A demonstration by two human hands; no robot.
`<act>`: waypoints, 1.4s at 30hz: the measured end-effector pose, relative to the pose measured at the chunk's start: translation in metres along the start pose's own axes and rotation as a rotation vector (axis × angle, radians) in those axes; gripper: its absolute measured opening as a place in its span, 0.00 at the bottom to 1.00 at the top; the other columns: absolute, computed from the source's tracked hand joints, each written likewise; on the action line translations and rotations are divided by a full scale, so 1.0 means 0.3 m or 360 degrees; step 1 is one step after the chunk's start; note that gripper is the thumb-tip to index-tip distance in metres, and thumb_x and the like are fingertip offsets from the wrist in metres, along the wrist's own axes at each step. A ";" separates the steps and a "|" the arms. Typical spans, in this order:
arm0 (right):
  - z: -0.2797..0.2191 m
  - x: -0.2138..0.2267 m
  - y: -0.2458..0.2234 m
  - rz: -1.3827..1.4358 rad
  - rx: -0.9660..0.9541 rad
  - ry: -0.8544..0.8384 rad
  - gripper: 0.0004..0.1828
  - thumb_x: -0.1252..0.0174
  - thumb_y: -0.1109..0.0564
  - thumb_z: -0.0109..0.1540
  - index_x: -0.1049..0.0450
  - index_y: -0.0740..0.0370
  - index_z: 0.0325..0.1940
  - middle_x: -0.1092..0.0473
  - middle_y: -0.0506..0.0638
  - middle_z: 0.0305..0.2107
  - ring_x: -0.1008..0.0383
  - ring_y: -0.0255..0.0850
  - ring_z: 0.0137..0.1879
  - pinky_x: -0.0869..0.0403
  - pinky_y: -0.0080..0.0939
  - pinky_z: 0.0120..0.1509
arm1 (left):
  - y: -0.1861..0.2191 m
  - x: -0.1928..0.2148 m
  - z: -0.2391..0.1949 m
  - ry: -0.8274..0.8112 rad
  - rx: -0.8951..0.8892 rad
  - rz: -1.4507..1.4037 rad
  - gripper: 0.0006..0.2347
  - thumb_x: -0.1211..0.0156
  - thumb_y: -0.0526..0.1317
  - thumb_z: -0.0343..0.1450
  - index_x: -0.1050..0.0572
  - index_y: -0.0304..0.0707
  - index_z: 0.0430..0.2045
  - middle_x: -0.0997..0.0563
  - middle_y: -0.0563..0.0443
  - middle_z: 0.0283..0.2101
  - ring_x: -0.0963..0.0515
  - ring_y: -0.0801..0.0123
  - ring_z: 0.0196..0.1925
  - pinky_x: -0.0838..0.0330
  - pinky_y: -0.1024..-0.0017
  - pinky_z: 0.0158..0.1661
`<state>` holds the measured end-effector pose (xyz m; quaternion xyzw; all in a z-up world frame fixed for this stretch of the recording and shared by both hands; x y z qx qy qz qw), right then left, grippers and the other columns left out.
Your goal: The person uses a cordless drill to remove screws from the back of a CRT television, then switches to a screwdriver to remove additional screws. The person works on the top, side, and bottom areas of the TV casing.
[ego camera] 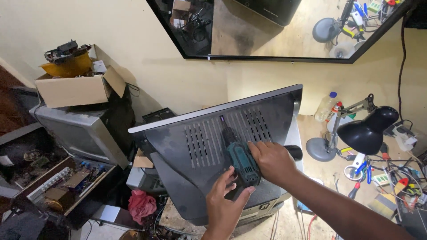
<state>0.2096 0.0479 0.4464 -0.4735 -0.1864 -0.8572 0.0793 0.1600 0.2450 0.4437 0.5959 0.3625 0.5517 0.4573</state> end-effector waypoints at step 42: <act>0.026 0.026 -0.018 0.0100 -0.0168 -0.0045 0.12 0.39 0.55 0.60 0.26 0.58 0.46 0.25 0.51 0.29 0.23 0.48 0.32 0.24 0.48 0.31 | 0.007 0.037 0.017 -0.0021 -0.0184 0.0026 0.32 0.25 0.49 0.63 0.30 0.53 0.64 0.25 0.48 0.64 0.21 0.53 0.61 0.16 0.55 0.59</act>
Point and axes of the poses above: each hand's wrist, its own z-axis towards the middle knuckle, its own x-axis out of the back of the hand, y = z × x, the point moved 3 cm from there along z, towards the middle knuckle
